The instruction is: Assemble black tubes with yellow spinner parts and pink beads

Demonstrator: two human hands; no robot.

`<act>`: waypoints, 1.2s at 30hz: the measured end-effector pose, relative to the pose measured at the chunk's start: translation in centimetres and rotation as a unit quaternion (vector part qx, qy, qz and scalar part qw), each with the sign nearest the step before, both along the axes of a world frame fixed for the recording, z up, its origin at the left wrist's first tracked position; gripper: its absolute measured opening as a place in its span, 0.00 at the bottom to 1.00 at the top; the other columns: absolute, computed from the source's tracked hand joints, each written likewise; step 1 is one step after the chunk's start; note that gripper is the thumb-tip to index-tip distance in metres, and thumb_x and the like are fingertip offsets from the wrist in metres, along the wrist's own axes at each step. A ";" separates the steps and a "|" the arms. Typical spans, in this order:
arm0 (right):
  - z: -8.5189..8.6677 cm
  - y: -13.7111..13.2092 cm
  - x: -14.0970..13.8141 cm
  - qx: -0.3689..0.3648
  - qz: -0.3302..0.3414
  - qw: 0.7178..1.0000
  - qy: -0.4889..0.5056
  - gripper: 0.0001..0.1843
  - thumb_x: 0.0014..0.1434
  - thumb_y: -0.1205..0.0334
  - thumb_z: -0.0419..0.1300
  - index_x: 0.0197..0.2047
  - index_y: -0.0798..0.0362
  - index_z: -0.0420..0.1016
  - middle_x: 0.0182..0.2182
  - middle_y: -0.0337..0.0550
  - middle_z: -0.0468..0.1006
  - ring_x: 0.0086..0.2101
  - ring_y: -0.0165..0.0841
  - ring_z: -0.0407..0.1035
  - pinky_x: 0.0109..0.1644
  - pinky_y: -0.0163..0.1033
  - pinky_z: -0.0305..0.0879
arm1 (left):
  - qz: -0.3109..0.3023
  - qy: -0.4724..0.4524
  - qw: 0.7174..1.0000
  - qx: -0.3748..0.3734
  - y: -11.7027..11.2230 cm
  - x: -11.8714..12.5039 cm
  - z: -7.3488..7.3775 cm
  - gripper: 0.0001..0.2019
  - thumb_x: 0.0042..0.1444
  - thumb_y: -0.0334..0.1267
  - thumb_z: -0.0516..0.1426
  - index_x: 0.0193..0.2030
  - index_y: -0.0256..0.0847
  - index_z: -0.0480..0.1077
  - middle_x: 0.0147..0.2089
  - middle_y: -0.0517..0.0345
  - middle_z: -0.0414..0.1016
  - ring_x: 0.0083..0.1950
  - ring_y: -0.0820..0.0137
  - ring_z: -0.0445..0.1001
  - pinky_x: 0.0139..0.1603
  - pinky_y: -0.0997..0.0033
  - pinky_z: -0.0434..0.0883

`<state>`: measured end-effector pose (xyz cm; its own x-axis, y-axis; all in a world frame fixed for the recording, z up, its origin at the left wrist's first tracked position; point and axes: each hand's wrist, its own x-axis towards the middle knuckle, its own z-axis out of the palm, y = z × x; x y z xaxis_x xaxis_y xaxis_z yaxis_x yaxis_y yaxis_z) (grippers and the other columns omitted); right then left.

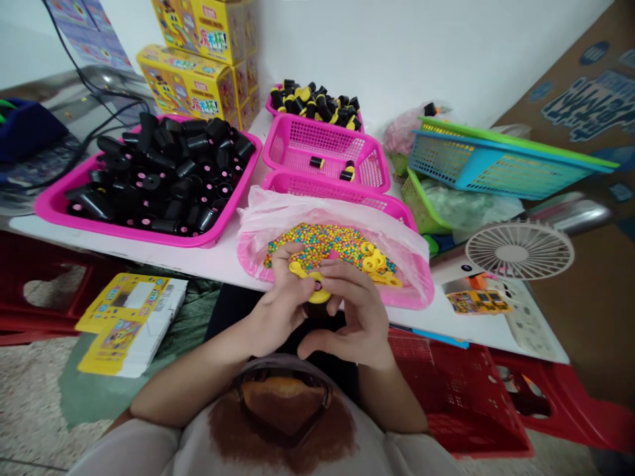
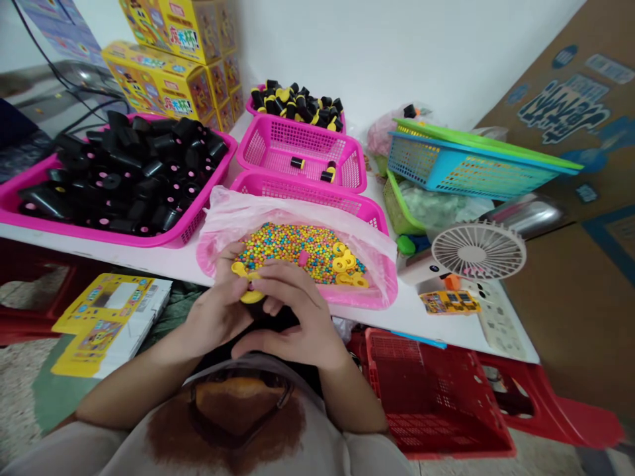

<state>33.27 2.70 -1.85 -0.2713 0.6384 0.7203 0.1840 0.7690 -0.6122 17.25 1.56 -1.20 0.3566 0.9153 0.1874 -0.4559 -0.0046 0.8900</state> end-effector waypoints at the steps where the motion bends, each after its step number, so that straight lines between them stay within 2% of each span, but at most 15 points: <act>1: 0.0 0.0 0.3 0.007 0.007 1.000 -0.021 0.38 0.56 0.62 0.75 0.66 0.35 0.70 0.55 0.45 0.79 0.56 0.43 0.76 0.60 0.54 0.77 | -0.029 -0.055 0.996 -0.066 0.0 0.2 0.3 0.24 0.70 0.48 0.51 0.67 0.55 0.44 0.34 0.65 0.68 0.34 0.68 0.73 0.31 0.71 0.70; 3: 0.0 -0.1 0.5 0.000 -0.010 0.999 -0.039 0.37 0.58 0.66 0.70 0.67 0.36 0.68 0.56 0.45 0.79 0.57 0.43 0.76 0.60 0.54 0.77 | -0.080 -0.118 0.977 -0.161 0.0 0.6 0.9 0.30 0.65 0.49 0.56 0.69 0.54 0.46 0.29 0.67 0.64 0.30 0.69 0.69 0.26 0.76 0.61; 5: -0.1 -0.4 0.4 0.002 -0.022 0.999 -0.031 0.33 0.59 0.68 0.66 0.65 0.37 0.70 0.56 0.45 0.80 0.57 0.44 0.76 0.60 0.55 0.77 | -0.097 -0.140 0.963 -0.206 0.0 0.9 1.2 0.33 0.62 0.51 0.58 0.70 0.54 0.50 0.28 0.68 0.62 0.27 0.70 0.65 0.25 0.77 0.58; 8: -0.2 -1.0 -0.4 0.009 -0.027 1.000 0.013 0.31 0.58 0.69 0.62 0.64 0.40 0.72 0.54 0.46 0.81 0.55 0.44 0.77 0.59 0.55 0.78 | -0.103 -0.155 0.955 -0.230 -0.2 1.2 1.2 0.33 0.61 0.52 0.60 0.69 0.54 0.55 0.27 0.68 0.60 0.26 0.71 0.63 0.23 0.78 0.59; 11: 0.0 -1.6 -0.9 0.013 -0.039 0.998 0.037 0.30 0.57 0.72 0.60 0.62 0.42 0.73 0.50 0.47 0.82 0.53 0.43 0.78 0.58 0.53 0.79 | -0.114 -0.164 0.954 -0.225 -0.3 1.3 1.2 0.32 0.62 0.51 0.59 0.71 0.52 0.55 0.26 0.68 0.61 0.25 0.71 0.64 0.21 0.81 0.58; 13: 0.4 -1.8 -0.8 -0.009 -0.039 0.999 0.032 0.32 0.56 0.73 0.61 0.63 0.41 0.72 0.52 0.46 0.81 0.55 0.43 0.77 0.59 0.53 0.77 | -0.117 -0.165 0.960 -0.196 -0.2 1.1 1.2 0.33 0.65 0.51 0.58 0.73 0.53 0.52 0.26 0.68 0.63 0.25 0.72 0.64 0.21 0.81 0.59; 16: 1.0 -1.7 0.0 -0.088 -0.029 0.996 -0.009 0.34 0.54 0.69 0.68 0.63 0.40 0.71 0.56 0.47 0.77 0.58 0.45 0.74 0.63 0.56 0.74 | -0.139 -0.119 0.980 -0.085 -0.1 0.2 0.9 0.36 0.70 0.59 0.55 0.76 0.55 0.42 0.30 0.66 0.68 0.25 0.73 0.67 0.22 0.80 0.62; 19: 1.0 -1.5 0.8 -0.140 0.042 0.988 -0.038 0.34 0.52 0.60 0.76 0.61 0.40 0.73 0.56 0.47 0.78 0.57 0.46 0.75 0.59 0.53 0.76 | -0.178 -0.051 0.983 0.010 -0.2 -0.6 0.4 0.40 0.71 0.61 0.54 0.76 0.55 0.33 0.35 0.63 0.72 0.25 0.76 0.68 0.25 0.79 0.66; 21: 0.6 -1.5 1.0 -0.148 0.074 0.986 -0.004 0.35 0.53 0.54 0.77 0.62 0.40 0.73 0.55 0.47 0.79 0.56 0.46 0.76 0.57 0.52 0.77 | -0.194 -0.055 0.979 0.022 -0.4 -0.7 0.3 0.40 0.71 0.60 0.54 0.76 0.54 0.31 0.36 0.63 0.71 0.25 0.76 0.67 0.25 0.80 0.66; 24: 0.0 -1.7 0.6 -0.119 0.044 0.990 0.056 0.31 0.55 0.51 0.75 0.60 0.39 0.73 0.52 0.47 0.81 0.53 0.46 0.78 0.54 0.53 0.79 | -0.193 -0.110 0.975 -0.021 -0.7 -0.3 0.3 0.41 0.70 0.61 0.54 0.77 0.56 0.31 0.34 0.63 0.71 0.26 0.75 0.68 0.24 0.81 0.65; 29: 0.1 -2.0 -0.5 -0.053 -0.013 0.997 0.050 0.19 0.61 0.55 0.67 0.55 0.38 0.75 0.47 0.45 0.83 0.46 0.44 0.80 0.51 0.53 0.80 | -0.194 -0.179 0.960 -0.092 -1.0 0.4 -0.1 0.42 0.68 0.61 0.57 0.78 0.64 0.34 0.33 0.66 0.72 0.25 0.76 0.69 0.23 0.84 0.64; 33: 0.4 -1.8 -0.8 0.024 -0.019 0.998 0.047 0.23 0.59 0.62 0.65 0.58 0.40 0.74 0.46 0.47 0.83 0.45 0.45 0.81 0.50 0.54 0.81 | -0.213 -0.174 0.957 -0.090 -0.7 0.1 -0.4 0.41 0.68 0.61 0.57 0.78 0.62 0.36 0.32 0.67 0.71 0.21 0.79 0.63 0.23 0.83 0.61; 36: 1.8 -0.6 0.3 0.090 -0.021 0.996 0.004 0.29 0.54 0.70 0.66 0.58 0.41 0.75 0.47 0.46 0.84 0.45 0.43 0.81 0.50 0.52 0.81 | -0.153 -0.112 0.981 -0.039 -0.2 -0.7 -0.1 0.35 0.71 0.60 0.53 0.77 0.61 0.40 0.36 0.65 0.71 0.27 0.77 0.69 0.29 0.78 0.67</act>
